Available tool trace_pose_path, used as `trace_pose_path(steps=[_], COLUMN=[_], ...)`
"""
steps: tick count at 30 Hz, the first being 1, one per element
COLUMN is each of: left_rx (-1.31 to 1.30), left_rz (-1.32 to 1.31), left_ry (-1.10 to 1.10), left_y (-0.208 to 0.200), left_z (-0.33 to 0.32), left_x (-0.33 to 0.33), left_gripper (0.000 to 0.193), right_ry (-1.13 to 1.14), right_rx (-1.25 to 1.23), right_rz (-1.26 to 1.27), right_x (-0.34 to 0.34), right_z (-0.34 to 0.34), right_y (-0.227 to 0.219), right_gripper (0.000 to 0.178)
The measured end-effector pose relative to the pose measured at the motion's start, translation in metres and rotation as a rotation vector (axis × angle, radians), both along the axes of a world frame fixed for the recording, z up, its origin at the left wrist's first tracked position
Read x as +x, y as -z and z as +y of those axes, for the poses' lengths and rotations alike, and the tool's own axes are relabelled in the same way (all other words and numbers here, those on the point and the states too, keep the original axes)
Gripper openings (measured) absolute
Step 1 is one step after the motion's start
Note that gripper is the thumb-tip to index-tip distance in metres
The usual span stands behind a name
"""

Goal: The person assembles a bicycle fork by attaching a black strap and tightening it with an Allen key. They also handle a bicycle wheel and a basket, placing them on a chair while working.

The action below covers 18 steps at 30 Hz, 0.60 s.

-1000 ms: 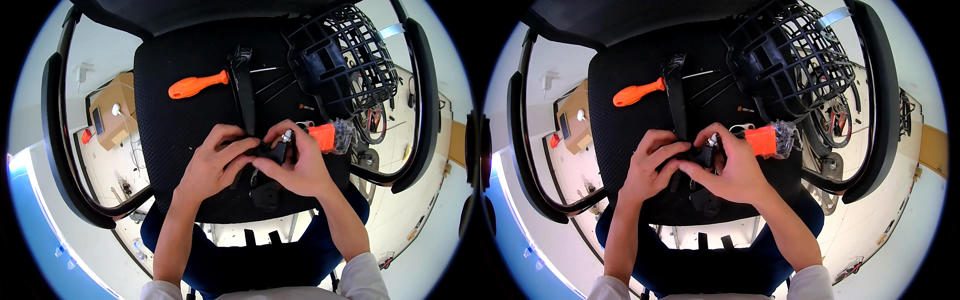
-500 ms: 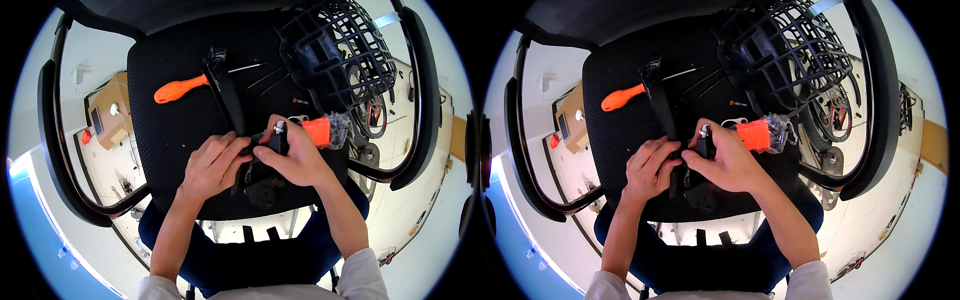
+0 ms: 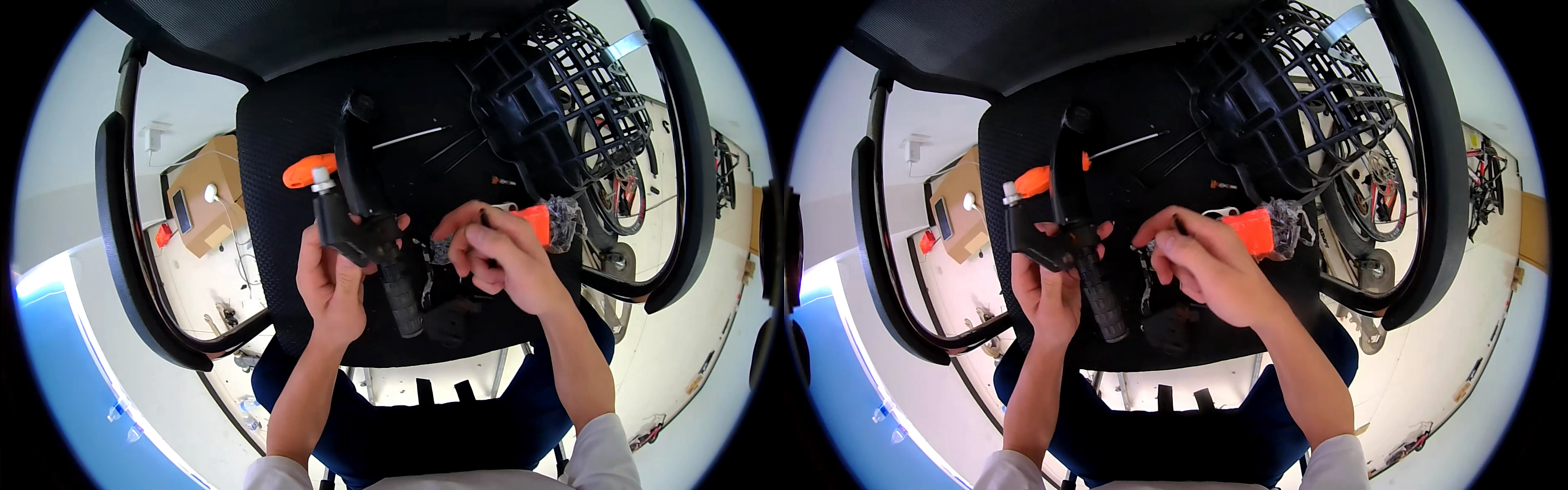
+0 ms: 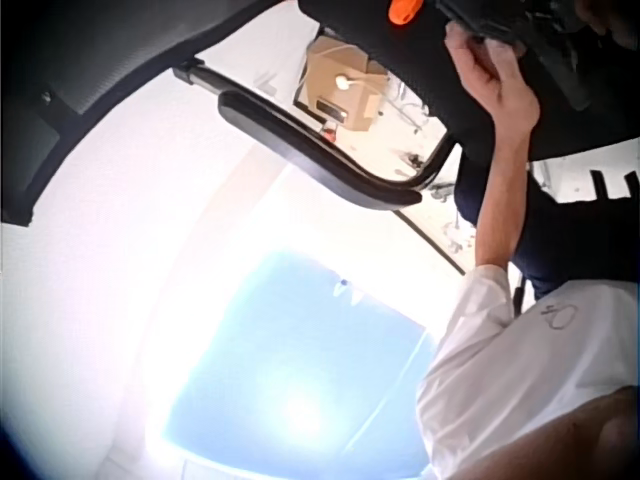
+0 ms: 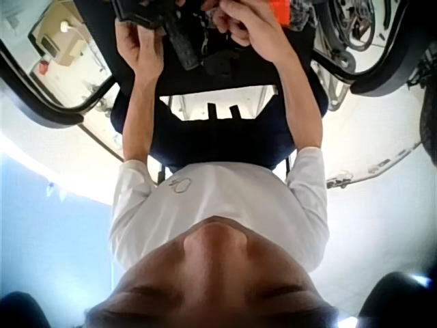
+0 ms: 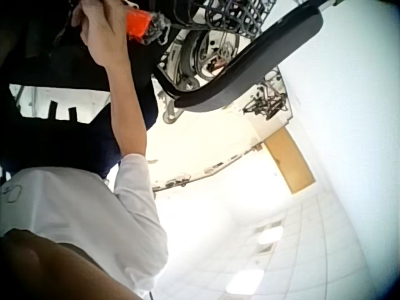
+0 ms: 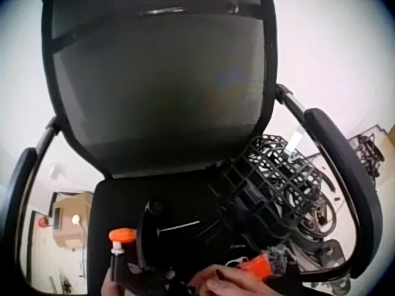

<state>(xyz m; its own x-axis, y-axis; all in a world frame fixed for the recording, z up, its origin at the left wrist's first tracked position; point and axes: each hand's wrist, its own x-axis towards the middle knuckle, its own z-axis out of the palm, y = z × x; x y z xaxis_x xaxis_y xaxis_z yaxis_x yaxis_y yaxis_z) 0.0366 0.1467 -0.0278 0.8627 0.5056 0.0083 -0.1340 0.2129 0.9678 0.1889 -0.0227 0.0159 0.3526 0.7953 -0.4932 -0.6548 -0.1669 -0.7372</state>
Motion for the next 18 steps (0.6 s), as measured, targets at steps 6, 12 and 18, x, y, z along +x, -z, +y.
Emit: trace_pose_path(steps=[6,12,18], left_rx=[-0.157,-0.179,0.068], left_rz=[-0.03,-0.071,-0.14], left_ry=[0.021,0.025,0.116], left_y=[-0.002,-0.004,-0.009], left_z=[0.003,-0.002,-0.009], left_x=[0.001,0.005,0.02], left_gripper=[0.032,0.037,0.047], right_ry=[-0.056,-0.149,0.111], right_rx=[-0.071,-0.084,-0.096], right_rz=[-0.325,-0.46,-0.573], right_x=[-0.02,-0.027,-0.024], right_z=[0.009,0.013,0.013], right_y=[0.008,-0.005,-0.007], right_gripper=[0.026,0.033,0.038])
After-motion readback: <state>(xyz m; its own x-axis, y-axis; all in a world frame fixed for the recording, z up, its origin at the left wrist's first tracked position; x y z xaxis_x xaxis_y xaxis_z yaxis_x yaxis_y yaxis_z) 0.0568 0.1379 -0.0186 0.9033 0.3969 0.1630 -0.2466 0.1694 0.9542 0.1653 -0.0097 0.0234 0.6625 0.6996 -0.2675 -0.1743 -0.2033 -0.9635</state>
